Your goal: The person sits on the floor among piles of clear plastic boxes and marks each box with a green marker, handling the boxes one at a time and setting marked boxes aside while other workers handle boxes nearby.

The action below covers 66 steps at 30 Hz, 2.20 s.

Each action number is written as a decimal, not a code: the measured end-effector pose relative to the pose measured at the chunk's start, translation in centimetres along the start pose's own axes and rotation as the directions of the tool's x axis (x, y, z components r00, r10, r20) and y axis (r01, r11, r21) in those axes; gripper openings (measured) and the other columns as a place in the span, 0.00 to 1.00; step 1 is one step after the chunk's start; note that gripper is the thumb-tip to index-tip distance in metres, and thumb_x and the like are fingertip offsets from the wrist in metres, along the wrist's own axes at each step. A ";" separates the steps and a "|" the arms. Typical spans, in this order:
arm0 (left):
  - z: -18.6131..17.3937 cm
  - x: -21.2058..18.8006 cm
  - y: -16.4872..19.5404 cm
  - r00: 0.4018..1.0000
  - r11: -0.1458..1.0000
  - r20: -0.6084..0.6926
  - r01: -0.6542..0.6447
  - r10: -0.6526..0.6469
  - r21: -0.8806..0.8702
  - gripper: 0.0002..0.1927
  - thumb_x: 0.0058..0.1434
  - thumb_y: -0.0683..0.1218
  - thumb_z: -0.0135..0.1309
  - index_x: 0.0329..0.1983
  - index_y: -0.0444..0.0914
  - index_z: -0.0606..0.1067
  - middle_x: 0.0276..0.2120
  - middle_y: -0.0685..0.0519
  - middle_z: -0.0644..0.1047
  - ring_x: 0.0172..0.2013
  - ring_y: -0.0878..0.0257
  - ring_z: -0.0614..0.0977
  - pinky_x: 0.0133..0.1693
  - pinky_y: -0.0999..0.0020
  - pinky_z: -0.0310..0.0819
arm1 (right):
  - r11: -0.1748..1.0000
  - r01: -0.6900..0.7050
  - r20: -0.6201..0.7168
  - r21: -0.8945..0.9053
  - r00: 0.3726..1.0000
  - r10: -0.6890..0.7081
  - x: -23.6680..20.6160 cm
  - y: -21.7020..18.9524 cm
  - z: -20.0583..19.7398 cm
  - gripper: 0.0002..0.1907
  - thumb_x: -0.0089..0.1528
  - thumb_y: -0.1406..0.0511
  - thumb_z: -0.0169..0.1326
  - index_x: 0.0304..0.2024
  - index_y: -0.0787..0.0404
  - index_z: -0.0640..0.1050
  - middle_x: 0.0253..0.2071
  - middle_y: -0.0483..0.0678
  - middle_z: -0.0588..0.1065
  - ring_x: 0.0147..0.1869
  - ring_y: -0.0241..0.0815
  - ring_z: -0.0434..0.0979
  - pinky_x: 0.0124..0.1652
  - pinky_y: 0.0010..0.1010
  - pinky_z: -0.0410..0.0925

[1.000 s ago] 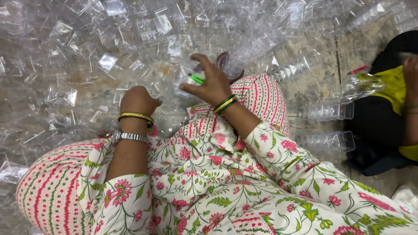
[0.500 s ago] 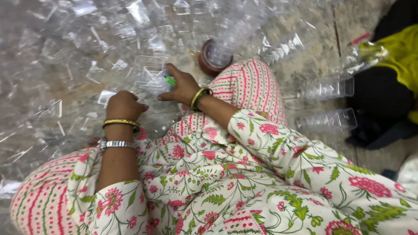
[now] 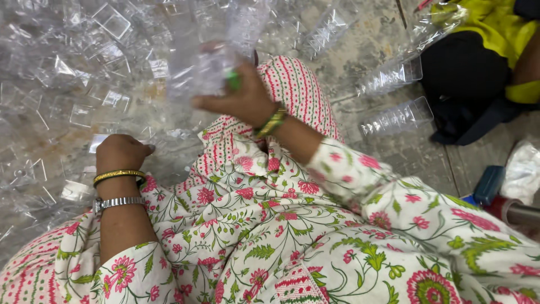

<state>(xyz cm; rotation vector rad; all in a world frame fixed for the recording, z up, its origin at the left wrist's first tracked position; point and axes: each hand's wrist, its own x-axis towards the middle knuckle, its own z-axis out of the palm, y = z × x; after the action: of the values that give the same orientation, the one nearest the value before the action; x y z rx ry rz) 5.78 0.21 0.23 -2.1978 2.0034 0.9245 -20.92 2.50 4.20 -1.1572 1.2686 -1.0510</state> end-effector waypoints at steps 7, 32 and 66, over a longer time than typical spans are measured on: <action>-0.1 0.1 0.3 0.999 0.998 0.049 0.007 -0.004 -0.064 0.21 0.53 0.56 0.70 0.34 0.34 0.83 0.31 0.37 0.82 0.33 0.42 0.83 0.41 0.51 0.77 | 0.892 0.433 -0.392 -0.127 0.805 -0.446 -5.3 -2.0 -14.6 0.33 0.59 0.74 0.73 0.59 0.63 0.67 0.52 0.52 0.76 0.54 0.43 0.83 0.51 0.36 0.79; -1.3 -0.4 2.3 0.999 0.656 -0.040 -0.029 -0.002 -0.754 0.15 0.58 0.49 0.67 0.35 0.31 0.81 0.27 0.52 0.80 0.25 0.67 0.81 0.28 0.74 0.77 | 0.825 -0.242 -0.733 -0.511 0.624 -0.271 -6.0 8.1 -19.9 0.47 0.48 0.61 0.79 0.63 0.68 0.67 0.56 0.54 0.73 0.58 0.44 0.73 0.56 0.36 0.67; -1.9 0.8 -2.6 0.886 0.894 -0.170 0.397 -0.432 -0.206 0.47 0.52 0.68 0.66 0.68 0.40 0.67 0.64 0.29 0.65 0.67 0.30 0.60 0.63 0.25 0.49 | 0.491 0.468 -0.179 -0.735 0.564 -0.806 4.1 -5.2 -10.2 0.14 0.62 0.83 0.57 0.46 0.66 0.81 0.44 0.52 0.81 0.47 0.42 0.86 0.46 0.27 0.78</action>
<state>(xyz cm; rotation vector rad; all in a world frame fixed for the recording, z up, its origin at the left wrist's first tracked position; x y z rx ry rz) 8.93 -0.86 0.48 -2.7689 1.4537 0.8519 -30.70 -2.77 9.17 -2.1211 1.7027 -1.6763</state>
